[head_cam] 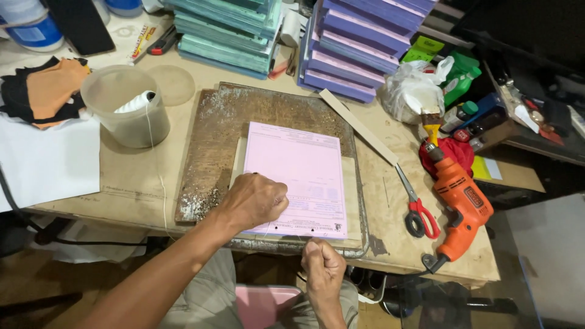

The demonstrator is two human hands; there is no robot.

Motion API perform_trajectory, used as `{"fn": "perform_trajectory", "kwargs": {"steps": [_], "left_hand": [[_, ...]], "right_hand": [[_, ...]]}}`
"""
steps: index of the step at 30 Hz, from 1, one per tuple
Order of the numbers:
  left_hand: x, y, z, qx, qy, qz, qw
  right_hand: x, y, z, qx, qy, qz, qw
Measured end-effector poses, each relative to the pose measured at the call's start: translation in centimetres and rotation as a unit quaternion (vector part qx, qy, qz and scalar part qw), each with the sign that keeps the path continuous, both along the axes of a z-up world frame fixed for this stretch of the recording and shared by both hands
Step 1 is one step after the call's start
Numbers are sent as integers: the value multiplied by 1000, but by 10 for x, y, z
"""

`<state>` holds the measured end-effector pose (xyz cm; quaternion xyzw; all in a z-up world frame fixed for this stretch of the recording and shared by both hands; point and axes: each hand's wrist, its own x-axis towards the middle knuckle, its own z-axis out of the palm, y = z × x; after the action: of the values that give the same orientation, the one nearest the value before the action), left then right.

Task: Manually binding stacks of paper into pads using a hammer, scissors, and adhesive materials.

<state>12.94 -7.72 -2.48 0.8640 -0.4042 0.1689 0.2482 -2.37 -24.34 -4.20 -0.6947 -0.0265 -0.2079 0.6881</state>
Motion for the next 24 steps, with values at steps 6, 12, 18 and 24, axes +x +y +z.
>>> {"fn": "perform_trajectory", "kwargs": {"steps": [6,12,18,24], "left_hand": [[-3,-4,16,63,95,42,993],[-41,12,107,51,379,88,920],[-71,23,147,154,537,65,827],[-87,0,77,47,402,-17,914]], "right_hand": [[-4,-5,13,18,52,23,998],[-39,-8,95,-315,-32,92,944],[-46,-21,102,-571,-192,-4,798],[-24,-2,106,-546,-243,49,800]]}}
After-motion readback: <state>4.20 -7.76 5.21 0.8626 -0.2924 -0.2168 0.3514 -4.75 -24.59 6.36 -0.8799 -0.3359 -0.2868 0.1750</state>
